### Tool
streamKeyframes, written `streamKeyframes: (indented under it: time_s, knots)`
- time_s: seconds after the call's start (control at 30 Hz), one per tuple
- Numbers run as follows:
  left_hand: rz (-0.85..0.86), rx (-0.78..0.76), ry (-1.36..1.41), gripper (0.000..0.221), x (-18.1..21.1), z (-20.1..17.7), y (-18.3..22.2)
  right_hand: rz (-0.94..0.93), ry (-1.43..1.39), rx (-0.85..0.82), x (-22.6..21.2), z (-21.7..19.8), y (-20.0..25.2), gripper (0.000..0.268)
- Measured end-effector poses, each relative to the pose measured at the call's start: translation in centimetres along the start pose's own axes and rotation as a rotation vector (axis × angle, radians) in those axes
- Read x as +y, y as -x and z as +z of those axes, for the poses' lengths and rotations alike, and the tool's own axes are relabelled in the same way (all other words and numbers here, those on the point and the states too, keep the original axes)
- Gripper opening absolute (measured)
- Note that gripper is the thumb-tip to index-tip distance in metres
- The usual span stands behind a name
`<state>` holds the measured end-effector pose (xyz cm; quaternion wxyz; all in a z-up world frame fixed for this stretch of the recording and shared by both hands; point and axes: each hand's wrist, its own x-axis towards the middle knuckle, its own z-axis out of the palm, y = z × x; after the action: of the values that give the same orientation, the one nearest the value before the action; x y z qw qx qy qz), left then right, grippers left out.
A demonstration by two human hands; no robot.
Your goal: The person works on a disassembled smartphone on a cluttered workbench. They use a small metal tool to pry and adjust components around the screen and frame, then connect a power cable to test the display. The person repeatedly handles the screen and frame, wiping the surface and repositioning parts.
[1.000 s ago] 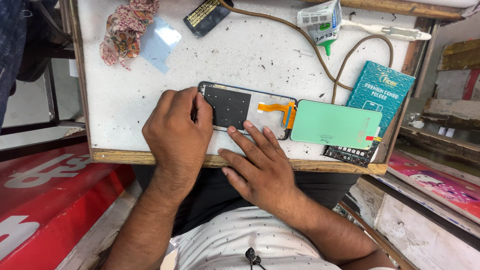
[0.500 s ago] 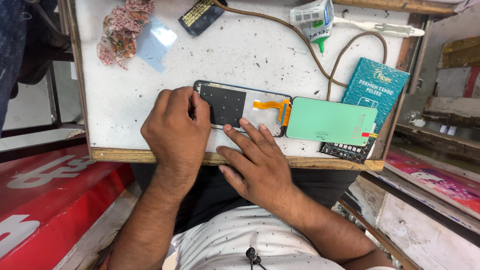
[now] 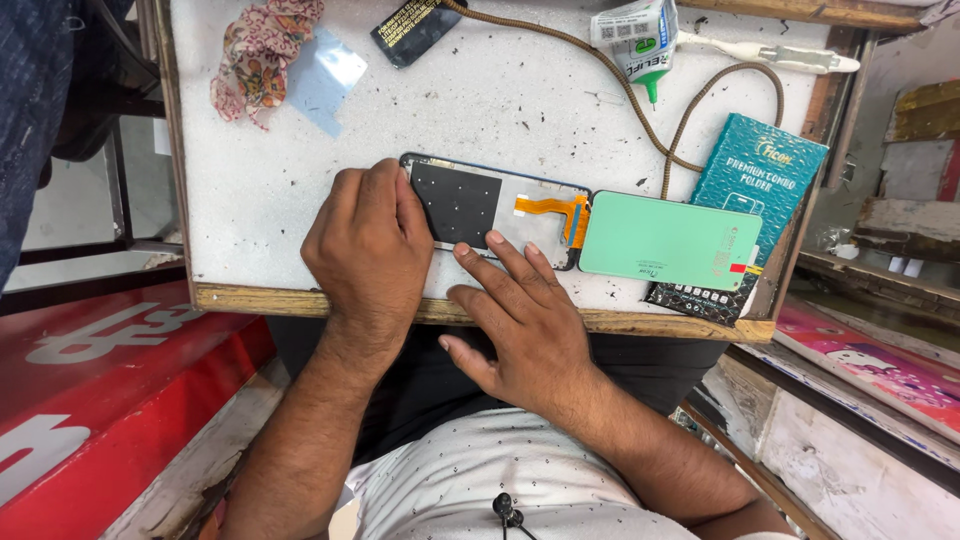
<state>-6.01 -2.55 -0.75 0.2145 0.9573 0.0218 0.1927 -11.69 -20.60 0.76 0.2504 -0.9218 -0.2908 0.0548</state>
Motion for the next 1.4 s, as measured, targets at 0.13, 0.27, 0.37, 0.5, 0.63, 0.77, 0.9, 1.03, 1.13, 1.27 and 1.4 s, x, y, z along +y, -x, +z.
streamKeyframes:
  time_s: [0.13,0.27,0.37,0.5,0.63,0.77,0.9,1.03,1.13,1.27,1.4]
  knots:
    - [-0.004,0.012,0.014,0.007,0.1,0.0,-0.2,-0.022,0.002,0.019,0.0,-0.1,-0.1,0.042]
    - [-0.041,-0.002,0.115,0.009,-0.1,-0.8,-0.3,-0.016,-0.003,0.035,-0.3,-0.2,0.0,0.041]
    - [-0.090,-0.001,0.226,0.009,-0.3,-1.4,-0.4,-0.016,0.003,0.037,-0.4,-0.3,0.0,0.040]
    - [-0.101,-0.027,0.242,0.009,-0.7,-1.3,-0.3,-0.006,0.000,0.035,-0.2,-0.3,0.0,0.037]
    - [-0.079,-0.051,0.225,0.011,-0.9,-1.1,-0.2,-0.010,0.003,0.038,-0.1,0.0,0.0,0.036]
    - [-0.038,-0.028,0.174,0.010,-0.8,-1.0,-0.3,0.005,-0.024,0.012,0.0,-0.2,-0.1,0.036]
    - [-0.004,-0.007,0.080,0.011,-0.2,-0.5,-0.3,0.006,-0.038,0.003,0.1,-0.4,-0.2,0.037]
    - [0.021,0.022,0.003,0.009,0.3,-0.4,-0.2,-0.004,-0.053,-0.001,0.2,-0.7,-0.2,0.038]
    - [0.015,0.003,0.030,0.008,0.5,-0.2,-0.3,0.003,-0.065,-0.028,0.3,-0.7,-0.2,0.039]
    - [0.021,0.033,-0.016,0.008,0.9,-0.1,-0.1,0.003,-0.078,-0.032,0.3,-1.0,-0.3,0.041]
    - [-0.005,0.047,0.022,0.009,0.7,-0.1,-0.2,0.004,-0.084,-0.037,0.1,-1.2,-0.5,0.044]
